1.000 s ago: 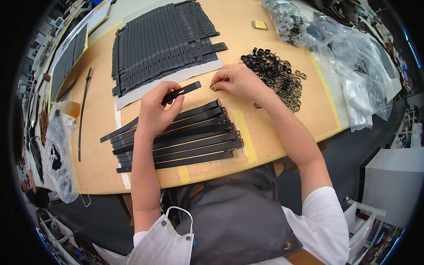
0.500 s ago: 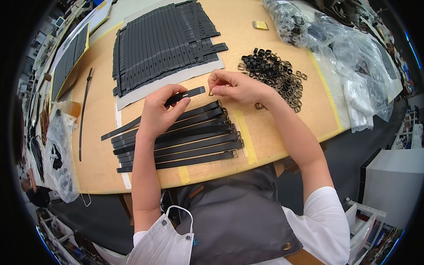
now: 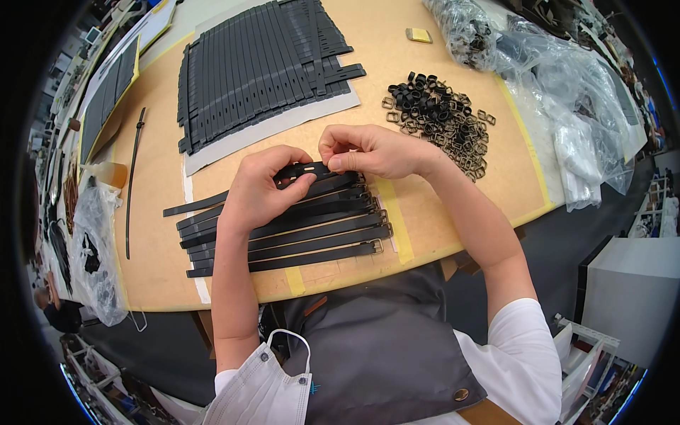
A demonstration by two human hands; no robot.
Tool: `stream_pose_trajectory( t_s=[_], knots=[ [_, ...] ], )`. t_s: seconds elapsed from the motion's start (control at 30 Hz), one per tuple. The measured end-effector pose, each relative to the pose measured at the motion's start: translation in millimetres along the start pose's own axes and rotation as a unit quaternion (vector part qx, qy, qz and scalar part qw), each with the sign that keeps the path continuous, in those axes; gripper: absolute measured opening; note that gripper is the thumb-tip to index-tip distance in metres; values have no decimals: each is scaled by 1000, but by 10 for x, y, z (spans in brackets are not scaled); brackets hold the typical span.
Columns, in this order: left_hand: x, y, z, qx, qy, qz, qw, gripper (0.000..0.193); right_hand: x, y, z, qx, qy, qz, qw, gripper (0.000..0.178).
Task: The person repeatedly picks up black leather straps and metal buckles from a workbench, inserts the buckle prong through the strap's end, and secures it by hand. Completed straps are placed in a growing stack on the table.
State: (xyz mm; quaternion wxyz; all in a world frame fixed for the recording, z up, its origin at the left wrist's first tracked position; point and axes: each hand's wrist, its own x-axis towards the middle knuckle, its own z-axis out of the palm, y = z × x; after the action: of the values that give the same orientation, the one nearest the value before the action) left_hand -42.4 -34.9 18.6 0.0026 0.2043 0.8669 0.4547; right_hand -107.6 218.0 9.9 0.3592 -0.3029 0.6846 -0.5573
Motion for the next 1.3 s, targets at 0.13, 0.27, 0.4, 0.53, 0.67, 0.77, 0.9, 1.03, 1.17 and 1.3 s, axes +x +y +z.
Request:
stream_pose_trajectory(
  t_s=[0.13,0.27,0.4,0.53,0.67,0.77,0.9,1.03,1.17,1.3],
  knots=[
    [-4,27,48,-5,-4,8,1000,21,30,-12,152,-7,25,-17,1000,17],
    [5,27,33,-15,-16,-8,1000,22,27,-36,209,33,59,-12,998,19],
    [1,57,43,-23,-21,2,1000,21,35,-20,179,84,57,22,995,19],
    [-6,-8,84,-14,-9,37,999,22,39,-34,222,48,85,45,994,20],
    [1,19,40,-23,-29,6,999,22,42,-31,243,109,101,32,988,23],
    [-3,5,43,-36,-23,23,999,23,68,-4,253,134,103,28,985,25],
    [-10,8,65,-11,14,43,999,25,105,59,250,172,109,-5,979,26],
    [-2,99,-33,32,11,-7,999,27,91,53,184,173,136,-19,975,25],
    [-11,53,-17,7,52,36,998,25,43,34,125,195,122,-18,973,23],
    [-18,31,-23,-19,91,36,995,23,-56,3,-70,271,75,-23,960,32]
  ],
)
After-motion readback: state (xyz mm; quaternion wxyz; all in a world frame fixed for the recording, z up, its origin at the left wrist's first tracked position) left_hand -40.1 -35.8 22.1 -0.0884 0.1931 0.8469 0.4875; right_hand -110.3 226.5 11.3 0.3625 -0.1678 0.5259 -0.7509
